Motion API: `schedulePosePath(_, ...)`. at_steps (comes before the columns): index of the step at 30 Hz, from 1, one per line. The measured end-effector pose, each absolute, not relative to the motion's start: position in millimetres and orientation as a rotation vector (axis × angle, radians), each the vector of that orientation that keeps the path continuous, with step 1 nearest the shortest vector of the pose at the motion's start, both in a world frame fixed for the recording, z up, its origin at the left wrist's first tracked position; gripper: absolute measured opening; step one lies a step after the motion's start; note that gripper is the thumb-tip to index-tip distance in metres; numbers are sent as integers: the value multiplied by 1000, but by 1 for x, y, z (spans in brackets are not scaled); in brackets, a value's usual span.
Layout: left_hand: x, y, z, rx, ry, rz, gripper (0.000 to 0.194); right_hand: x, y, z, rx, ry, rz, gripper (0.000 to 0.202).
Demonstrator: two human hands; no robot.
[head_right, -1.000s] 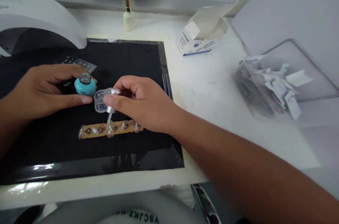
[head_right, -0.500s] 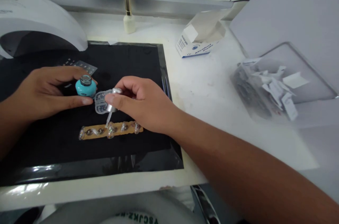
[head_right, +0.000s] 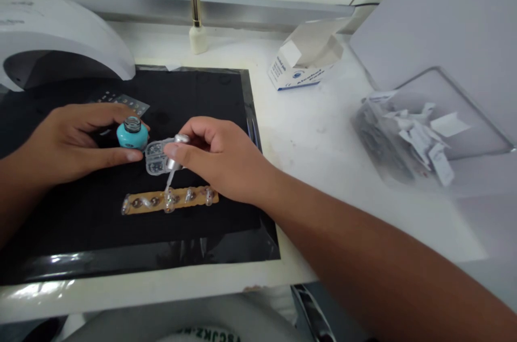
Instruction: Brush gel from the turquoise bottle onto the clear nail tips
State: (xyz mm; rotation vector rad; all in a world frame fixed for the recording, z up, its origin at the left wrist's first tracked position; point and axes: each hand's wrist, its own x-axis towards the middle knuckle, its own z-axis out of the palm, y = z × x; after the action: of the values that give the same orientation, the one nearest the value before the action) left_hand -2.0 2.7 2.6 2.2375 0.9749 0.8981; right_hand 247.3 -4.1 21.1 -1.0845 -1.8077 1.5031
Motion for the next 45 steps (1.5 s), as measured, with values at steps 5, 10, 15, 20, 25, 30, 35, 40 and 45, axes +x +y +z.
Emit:
schedulePosePath(5, -2, 2, 2, 2247, 969, 898, 19, 247, -3, 19, -1069, -1768, 1492, 21)
schedulePosePath(10, -1, 3, 2, 2246, 963, 909, 24, 247, -3, 20, -1062, -1810, 1507, 20)
schedulePosePath(15, -1, 3, 1, 2249, 968, 902, 24, 247, -3, 20, -1100, -1820, 1452, 21)
schedulePosePath(20, -3, 2, 2, 2232, 978, 899, 23, 248, -2, 18, -1106, -1772, 1416, 21)
schedulePosePath(25, -3, 2, 2, 2240, 992, 903, 25, 250, 2, 17, -999, -1678, 1499, 22)
schedulePosePath(30, -3, 2, 0, 2222, 1039, 883, 26, 256, 5, 17, -914, -1659, 1571, 30)
schedulePosePath(35, -6, 1, 1, 2195, 1056, 854, 23, 260, 6, 15, -829, -1611, 1586, 29)
schedulePosePath(40, -4, 3, 1, 2153, 1098, 808, 23, 262, -2, 30, -754, -1507, 1525, 16)
schedulePosePath(45, -4, 4, -2, 2112, 1096, 808, 26, 272, -8, 45, -800, -1571, 1510, 13)
